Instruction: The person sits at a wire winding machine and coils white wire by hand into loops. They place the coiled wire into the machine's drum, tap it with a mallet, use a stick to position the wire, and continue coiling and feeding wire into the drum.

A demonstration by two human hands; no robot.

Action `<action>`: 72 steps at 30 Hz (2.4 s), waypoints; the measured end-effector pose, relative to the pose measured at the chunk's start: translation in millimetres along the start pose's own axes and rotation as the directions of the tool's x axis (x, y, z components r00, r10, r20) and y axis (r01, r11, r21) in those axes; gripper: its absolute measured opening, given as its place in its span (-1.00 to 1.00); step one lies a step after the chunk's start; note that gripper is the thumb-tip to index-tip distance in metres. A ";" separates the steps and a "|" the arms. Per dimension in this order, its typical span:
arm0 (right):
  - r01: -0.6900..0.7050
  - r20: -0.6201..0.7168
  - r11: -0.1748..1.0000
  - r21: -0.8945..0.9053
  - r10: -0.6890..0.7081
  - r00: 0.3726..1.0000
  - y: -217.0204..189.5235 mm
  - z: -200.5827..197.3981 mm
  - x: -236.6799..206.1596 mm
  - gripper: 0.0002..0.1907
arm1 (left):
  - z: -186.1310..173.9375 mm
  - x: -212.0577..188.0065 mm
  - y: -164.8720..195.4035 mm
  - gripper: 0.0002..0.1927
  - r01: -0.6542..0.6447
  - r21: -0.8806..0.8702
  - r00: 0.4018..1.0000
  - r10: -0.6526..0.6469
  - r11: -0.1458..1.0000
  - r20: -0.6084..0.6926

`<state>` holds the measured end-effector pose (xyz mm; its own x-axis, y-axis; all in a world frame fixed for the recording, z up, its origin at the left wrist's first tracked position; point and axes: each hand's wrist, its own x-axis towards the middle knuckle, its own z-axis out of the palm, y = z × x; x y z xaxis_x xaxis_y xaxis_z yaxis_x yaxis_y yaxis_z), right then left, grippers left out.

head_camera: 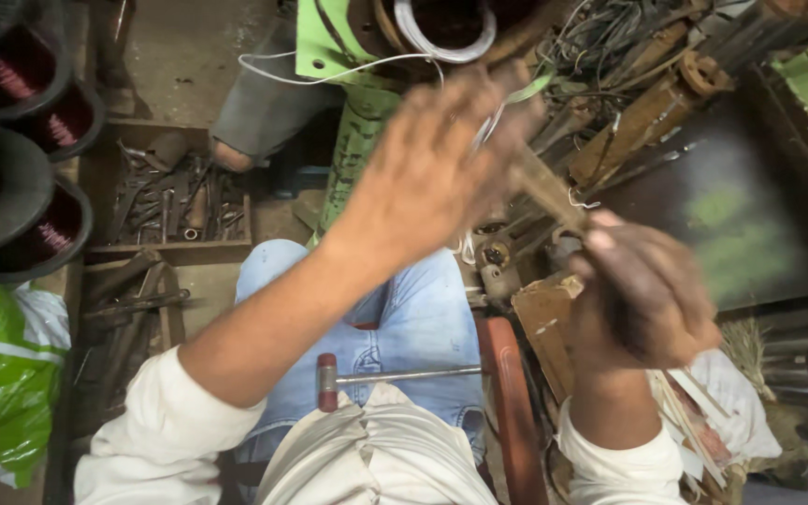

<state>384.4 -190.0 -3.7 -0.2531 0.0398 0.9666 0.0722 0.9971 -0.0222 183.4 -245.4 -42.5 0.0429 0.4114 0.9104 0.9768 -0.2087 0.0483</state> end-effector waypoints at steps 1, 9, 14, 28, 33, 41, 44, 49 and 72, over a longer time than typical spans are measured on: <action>0.073 0.025 0.996 -0.045 -0.072 0.997 1.9 2.5 6.5 -0.82 | 3.9 3.3 -9.3 -0.37 0.068 0.131 0.997 -0.063 0.989 -0.042; 0.386 0.243 0.890 -0.243 -0.329 0.912 18.7 41.8 38.0 -0.84 | 39.3 -0.6 -54.2 -0.57 0.081 0.460 0.993 -0.113 0.884 0.041; 0.444 0.254 0.878 -0.179 -0.395 0.883 17.1 46.5 43.0 -0.84 | 41.3 -8.8 -54.0 -0.57 0.110 0.470 0.992 -0.124 0.876 0.000; 0.470 0.361 0.872 -0.135 -0.399 0.843 12.1 43.8 53.5 -0.82 | 30.2 -2.2 -50.3 -0.52 0.103 0.462 0.993 -0.116 0.881 0.000; 0.526 0.436 0.840 -0.135 -0.426 0.792 13.2 41.9 53.1 -0.81 | 31.4 -4.1 -50.5 -0.55 0.096 0.497 0.993 -0.114 0.862 0.006; 0.466 0.451 0.871 -0.159 -0.355 0.819 13.3 48.9 51.5 -0.75 | 30.5 -3.2 -52.4 -0.50 0.096 0.460 0.994 -0.112 0.883 0.007; 0.436 0.431 0.880 -0.187 -0.326 0.842 19.4 54.5 50.0 -0.76 | 31.1 -2.6 -52.7 -0.50 0.102 0.440 0.993 -0.115 0.892 0.002; 0.435 0.417 0.866 -0.247 -0.310 0.854 30.5 58.8 47.1 -0.71 | 32.3 -3.4 -50.3 -0.51 0.114 0.430 0.993 -0.122 0.896 -0.009; -0.328 0.918 0.922 0.208 -0.067 0.392 -21.7 11.3 -194.6 -0.65 | 11.2 46.7 -70.9 -0.73 0.237 0.401 0.957 -0.142 0.885 -0.252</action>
<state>421.2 -218.7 -194.2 -0.9892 0.0076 0.1461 -0.0506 0.9192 -0.3906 118.5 -201.4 -8.0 -0.1506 0.1997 0.9682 0.9587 0.2687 0.0937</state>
